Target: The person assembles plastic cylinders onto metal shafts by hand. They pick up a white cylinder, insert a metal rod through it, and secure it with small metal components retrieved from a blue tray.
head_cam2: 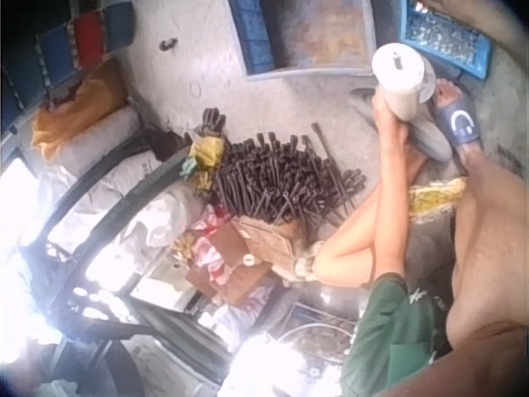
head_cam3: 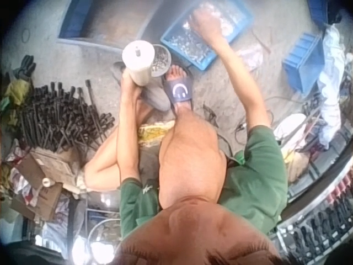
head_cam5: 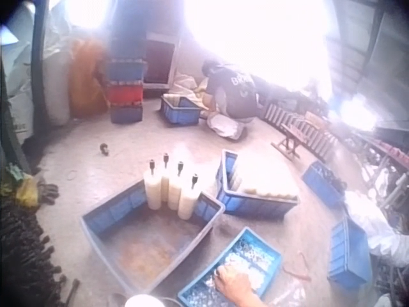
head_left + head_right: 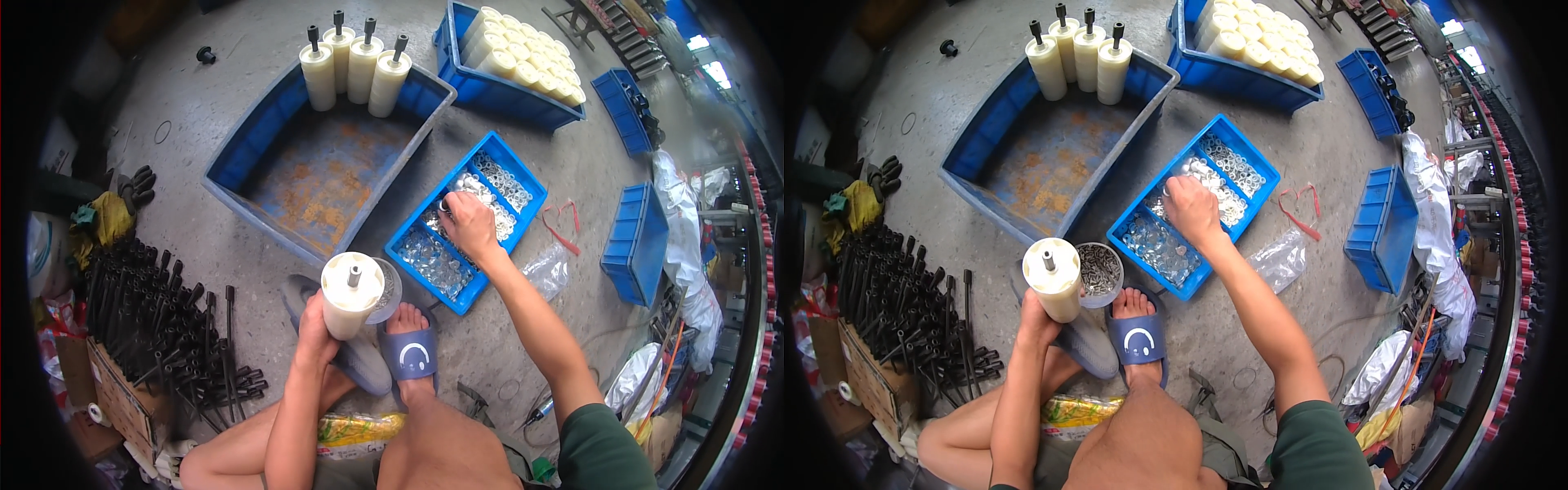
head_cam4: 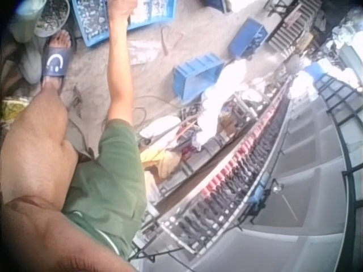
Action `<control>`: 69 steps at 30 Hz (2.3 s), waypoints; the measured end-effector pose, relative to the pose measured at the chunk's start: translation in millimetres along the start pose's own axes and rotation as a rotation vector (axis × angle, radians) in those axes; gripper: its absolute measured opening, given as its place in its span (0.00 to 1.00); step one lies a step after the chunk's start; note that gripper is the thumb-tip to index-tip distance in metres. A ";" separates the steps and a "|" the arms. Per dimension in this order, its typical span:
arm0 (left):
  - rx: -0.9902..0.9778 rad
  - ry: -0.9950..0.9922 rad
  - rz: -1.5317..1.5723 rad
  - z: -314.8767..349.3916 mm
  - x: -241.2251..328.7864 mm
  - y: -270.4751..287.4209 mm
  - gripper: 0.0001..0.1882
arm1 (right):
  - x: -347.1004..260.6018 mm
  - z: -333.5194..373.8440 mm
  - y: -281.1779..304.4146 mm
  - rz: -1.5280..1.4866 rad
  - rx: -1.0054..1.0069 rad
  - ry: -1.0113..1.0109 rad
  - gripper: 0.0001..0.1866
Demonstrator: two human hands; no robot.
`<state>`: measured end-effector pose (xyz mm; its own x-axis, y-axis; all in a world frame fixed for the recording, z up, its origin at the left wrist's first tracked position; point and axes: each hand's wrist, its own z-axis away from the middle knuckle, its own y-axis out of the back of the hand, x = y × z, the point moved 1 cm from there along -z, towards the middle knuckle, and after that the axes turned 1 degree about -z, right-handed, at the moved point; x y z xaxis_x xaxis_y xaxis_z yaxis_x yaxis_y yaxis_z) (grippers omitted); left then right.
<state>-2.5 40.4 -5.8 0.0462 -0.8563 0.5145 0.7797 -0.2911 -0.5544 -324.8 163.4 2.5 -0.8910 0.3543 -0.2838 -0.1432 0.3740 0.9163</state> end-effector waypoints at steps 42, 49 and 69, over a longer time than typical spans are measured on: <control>-0.019 -0.037 -0.352 20.3 7.0 -29.5 0.23 | -131.9 17.3 171.3 -0.727 0.025 0.093 0.17; -0.049 -0.054 -0.394 29.7 12.3 -30.3 0.22 | -137.0 24.1 175.4 -0.781 0.067 0.147 0.18; 0.147 -0.375 -0.559 64.5 53.5 -35.5 0.22 | -144.7 15.2 177.6 -0.806 -0.174 -0.090 0.17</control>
<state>12.6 32.4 83.6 -0.1949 -0.3814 0.9036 0.8249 -0.5622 -0.0594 -214.7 191.6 202.0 -0.4497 0.1044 -0.8871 -0.7942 0.4077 0.4506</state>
